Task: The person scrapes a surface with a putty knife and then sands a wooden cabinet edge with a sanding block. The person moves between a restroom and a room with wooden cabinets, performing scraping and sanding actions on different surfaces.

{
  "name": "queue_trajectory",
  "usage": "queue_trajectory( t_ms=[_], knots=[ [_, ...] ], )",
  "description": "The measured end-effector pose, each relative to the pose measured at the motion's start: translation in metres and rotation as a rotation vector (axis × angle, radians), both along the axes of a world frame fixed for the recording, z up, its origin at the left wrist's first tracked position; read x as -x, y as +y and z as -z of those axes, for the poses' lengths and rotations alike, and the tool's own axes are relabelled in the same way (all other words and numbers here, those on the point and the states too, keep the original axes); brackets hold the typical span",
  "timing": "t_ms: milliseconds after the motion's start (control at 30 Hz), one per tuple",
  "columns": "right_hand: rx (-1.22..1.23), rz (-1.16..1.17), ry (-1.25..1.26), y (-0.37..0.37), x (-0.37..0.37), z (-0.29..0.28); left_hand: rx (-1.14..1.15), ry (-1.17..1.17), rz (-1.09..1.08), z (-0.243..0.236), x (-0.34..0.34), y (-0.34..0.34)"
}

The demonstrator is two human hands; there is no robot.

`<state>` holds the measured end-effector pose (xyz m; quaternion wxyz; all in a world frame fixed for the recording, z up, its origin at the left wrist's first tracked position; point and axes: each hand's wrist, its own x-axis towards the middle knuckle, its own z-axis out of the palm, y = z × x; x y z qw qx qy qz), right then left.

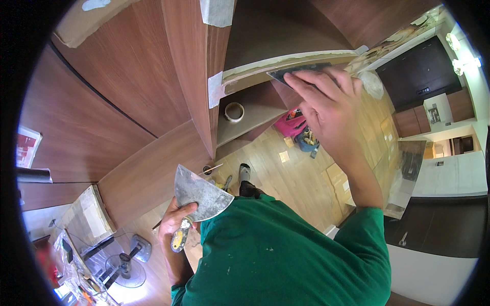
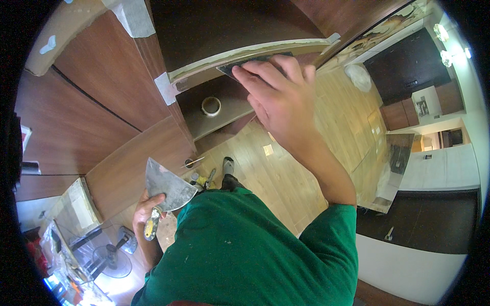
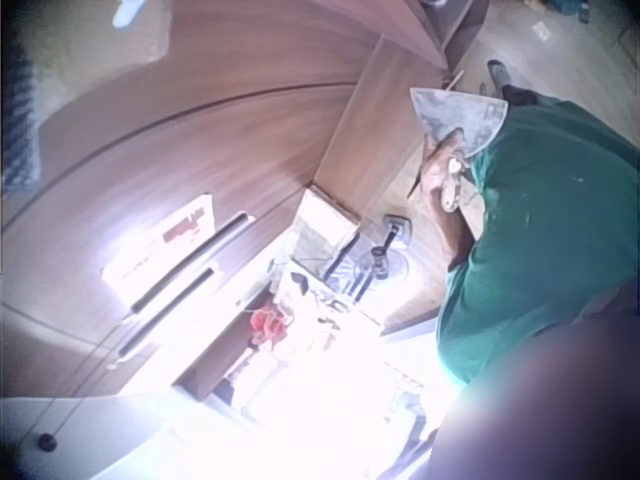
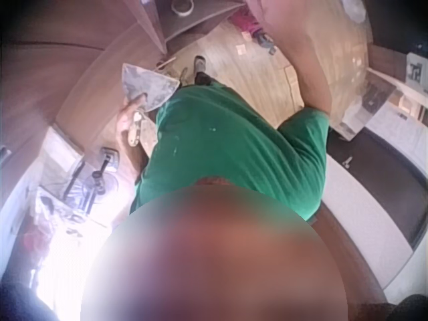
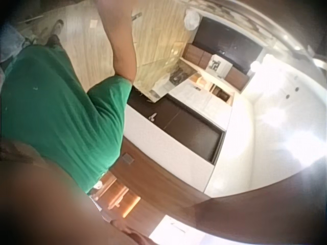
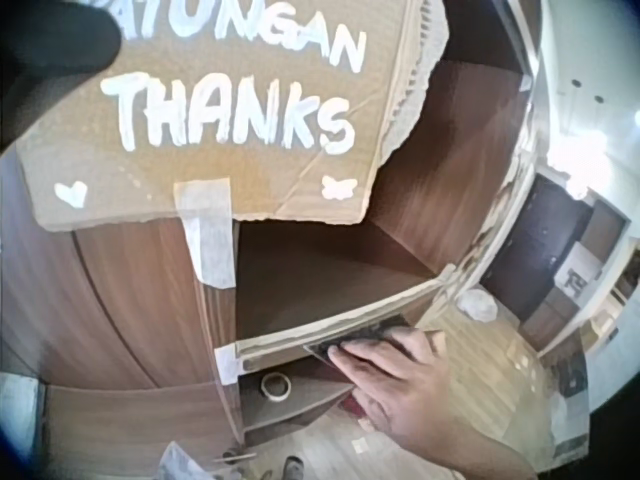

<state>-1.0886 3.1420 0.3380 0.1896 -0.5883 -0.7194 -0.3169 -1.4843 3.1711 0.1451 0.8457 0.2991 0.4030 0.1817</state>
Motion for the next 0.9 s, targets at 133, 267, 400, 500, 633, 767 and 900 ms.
queue_trajectory(
  t_ms=[133, 267, 400, 500, 633, 767, 900],
  knots=[
    [0.031, 0.026, 0.029, 0.003, -0.008, -0.003, -0.013, 0.014, -0.004, -0.002, -0.007, 0.000],
    [0.013, 0.001, 0.003, -0.001, -0.013, -0.004, -0.044, 0.010, 0.020, -0.005, -0.014, 0.001],
    [0.008, 0.024, 0.012, -0.003, -0.021, -0.004, -0.005, 0.008, -0.002, -0.006, -0.020, 0.003],
    [0.018, 0.020, 0.001, -0.002, -0.026, -0.005, -0.008, 0.003, 0.003, -0.006, -0.024, 0.003],
    [-0.081, -0.005, -0.018, -0.001, -0.030, -0.005, 0.005, -0.007, -0.011, -0.007, -0.027, 0.002],
    [0.014, 0.029, 0.010, -0.004, -0.036, -0.004, -0.007, 0.002, -0.012, -0.004, -0.030, 0.003],
    [-0.010, 0.056, 0.005, -0.005, -0.043, -0.002, -0.005, -0.036, 0.019, -0.002, -0.034, 0.006]
  ],
)
